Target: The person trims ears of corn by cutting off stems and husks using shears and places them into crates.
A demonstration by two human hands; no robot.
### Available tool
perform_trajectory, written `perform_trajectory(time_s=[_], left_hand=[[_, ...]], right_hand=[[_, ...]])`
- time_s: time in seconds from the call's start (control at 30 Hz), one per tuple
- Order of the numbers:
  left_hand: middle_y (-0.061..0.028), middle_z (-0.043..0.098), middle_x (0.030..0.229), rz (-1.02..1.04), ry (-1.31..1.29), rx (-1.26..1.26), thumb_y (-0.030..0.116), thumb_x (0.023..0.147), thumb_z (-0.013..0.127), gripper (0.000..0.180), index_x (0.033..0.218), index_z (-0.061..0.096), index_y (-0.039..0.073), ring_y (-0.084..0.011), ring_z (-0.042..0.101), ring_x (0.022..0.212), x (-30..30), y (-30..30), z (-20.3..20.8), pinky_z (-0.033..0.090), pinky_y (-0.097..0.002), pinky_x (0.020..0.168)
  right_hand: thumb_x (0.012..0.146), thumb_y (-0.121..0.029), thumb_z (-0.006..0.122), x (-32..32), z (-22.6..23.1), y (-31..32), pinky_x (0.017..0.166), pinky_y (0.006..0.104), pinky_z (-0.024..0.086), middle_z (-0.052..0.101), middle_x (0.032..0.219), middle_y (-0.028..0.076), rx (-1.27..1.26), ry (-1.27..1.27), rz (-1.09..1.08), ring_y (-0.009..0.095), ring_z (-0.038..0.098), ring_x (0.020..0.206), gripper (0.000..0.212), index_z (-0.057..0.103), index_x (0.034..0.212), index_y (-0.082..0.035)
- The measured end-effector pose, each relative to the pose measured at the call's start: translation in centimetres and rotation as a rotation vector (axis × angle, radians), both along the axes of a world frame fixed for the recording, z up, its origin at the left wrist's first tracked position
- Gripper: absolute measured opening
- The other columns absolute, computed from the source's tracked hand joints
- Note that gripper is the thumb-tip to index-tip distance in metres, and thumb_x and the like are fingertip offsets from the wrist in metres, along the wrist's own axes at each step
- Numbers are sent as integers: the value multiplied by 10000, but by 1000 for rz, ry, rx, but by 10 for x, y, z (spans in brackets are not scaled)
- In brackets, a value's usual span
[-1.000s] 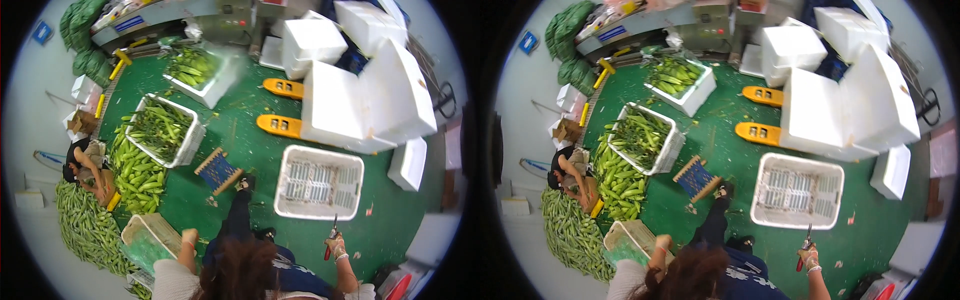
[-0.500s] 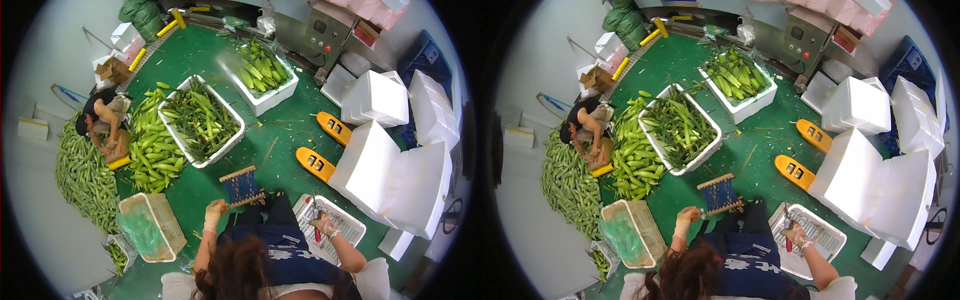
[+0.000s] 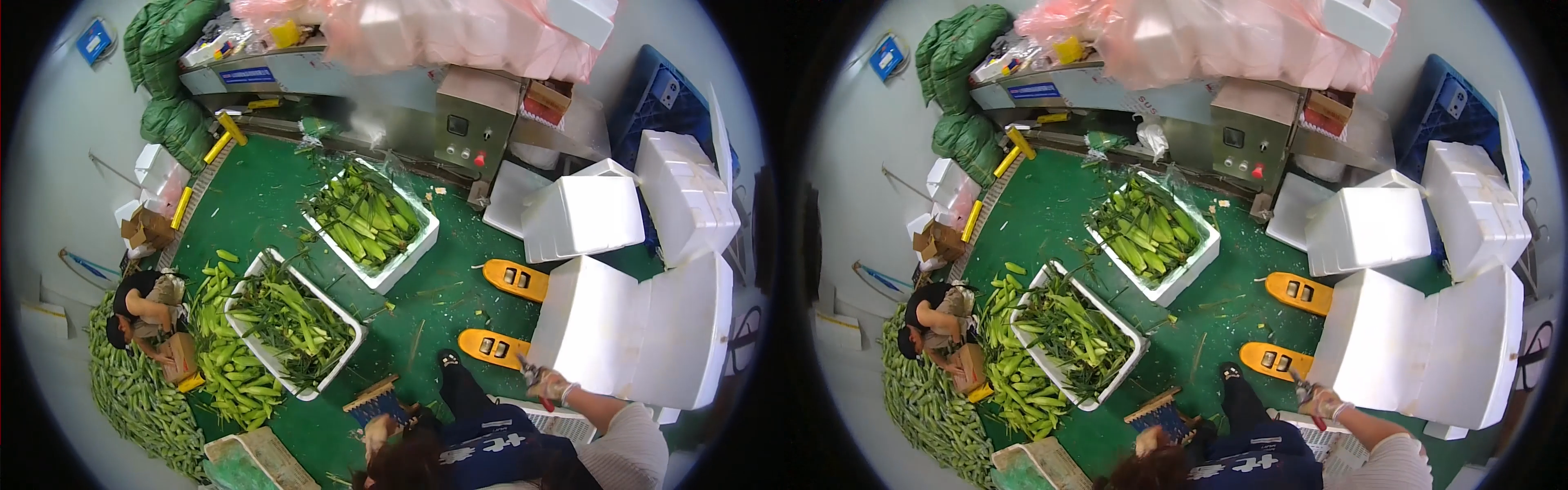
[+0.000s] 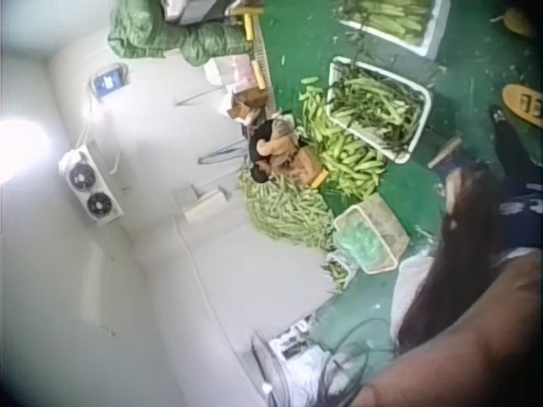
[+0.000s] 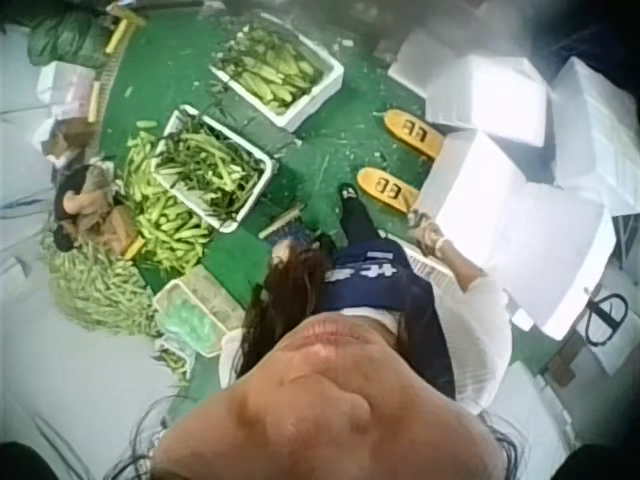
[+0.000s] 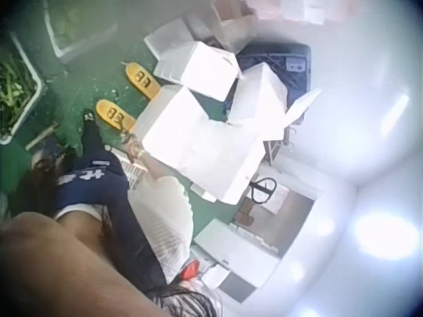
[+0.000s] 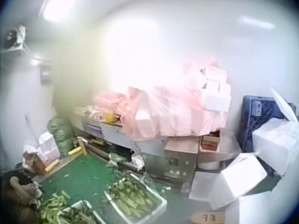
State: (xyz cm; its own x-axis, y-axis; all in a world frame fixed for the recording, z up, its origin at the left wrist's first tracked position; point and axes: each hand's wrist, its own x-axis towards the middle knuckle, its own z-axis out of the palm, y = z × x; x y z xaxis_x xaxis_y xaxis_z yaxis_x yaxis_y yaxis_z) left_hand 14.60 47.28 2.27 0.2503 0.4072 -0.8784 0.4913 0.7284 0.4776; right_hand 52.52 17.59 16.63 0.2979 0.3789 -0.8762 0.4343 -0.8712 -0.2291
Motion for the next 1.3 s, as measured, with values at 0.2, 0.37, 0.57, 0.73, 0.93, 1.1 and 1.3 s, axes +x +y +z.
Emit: perform_trajectory(time_s=[0.2, 0.37, 0.57, 0.73, 0.93, 1.1, 1.3], left_hand=[[-87, 671, 849, -45, -274, 62, 256, 868, 606, 278, 984, 629, 5, -165, 633, 741, 186, 26, 108, 500, -269, 697], [-108, 653, 749, 77, -47, -36, 136, 755, 538, 168, 787, 640, 7, -191, 608, 596, 130, 37, -17, 478, -303, 531], [-91, 651, 736, -1109, 245, 428, 159, 783, 541, 179, 844, 654, 33, -185, 602, 584, 118, 115, -29, 473, -307, 530], [-81, 659, 753, -772, 88, 445, 165, 793, 552, 191, 892, 663, 45, -172, 605, 589, 183, 161, -40, 469, -296, 530], [-75, 667, 844, 37, 56, -59, 247, 835, 584, 258, 977, 634, 38, -179, 641, 683, 327, 186, 17, 496, -284, 592], [-94, 667, 834, 30, 198, -84, 285, 815, 598, 307, 993, 627, 36, -216, 644, 688, 238, 148, -23, 514, -324, 581], [-164, 676, 885, -69, 592, -36, 293, 783, 582, 299, 906, 680, 38, -317, 649, 855, 54, 31, -70, 501, -379, 779]], right_hand=[[705, -296, 620, 154, 107, 94, 716, 381, 492, 621, 847, 101, 147, -252, -118, 269, 582, 836, 271, 558, 876, -96], [657, -294, 690, 285, 123, 191, 752, 393, 499, 600, 872, 226, 439, -558, -133, 369, 604, 845, 444, 541, 973, -20], [716, -292, 644, 420, 151, 310, 766, 408, 481, 609, 885, 243, 528, -929, 48, 402, 598, 843, 426, 510, 997, -2], [704, -217, 670, 496, 141, 404, 705, 432, 485, 613, 849, 265, 617, -996, -31, 407, 616, 811, 431, 471, 1017, 4], [844, -300, 546, 419, 35, 457, 552, 403, 487, 615, 697, 204, 927, -806, 285, 337, 617, 603, 352, 506, 977, 23], [853, -373, 522, 296, -82, 454, 598, 433, 498, 625, 771, 215, 487, -452, 505, 369, 616, 674, 413, 526, 993, 16], [794, -301, 599, 175, -159, 447, 708, 437, 498, 622, 853, 260, 352, -151, 505, 413, 611, 796, 440, 490, 1049, 41]])
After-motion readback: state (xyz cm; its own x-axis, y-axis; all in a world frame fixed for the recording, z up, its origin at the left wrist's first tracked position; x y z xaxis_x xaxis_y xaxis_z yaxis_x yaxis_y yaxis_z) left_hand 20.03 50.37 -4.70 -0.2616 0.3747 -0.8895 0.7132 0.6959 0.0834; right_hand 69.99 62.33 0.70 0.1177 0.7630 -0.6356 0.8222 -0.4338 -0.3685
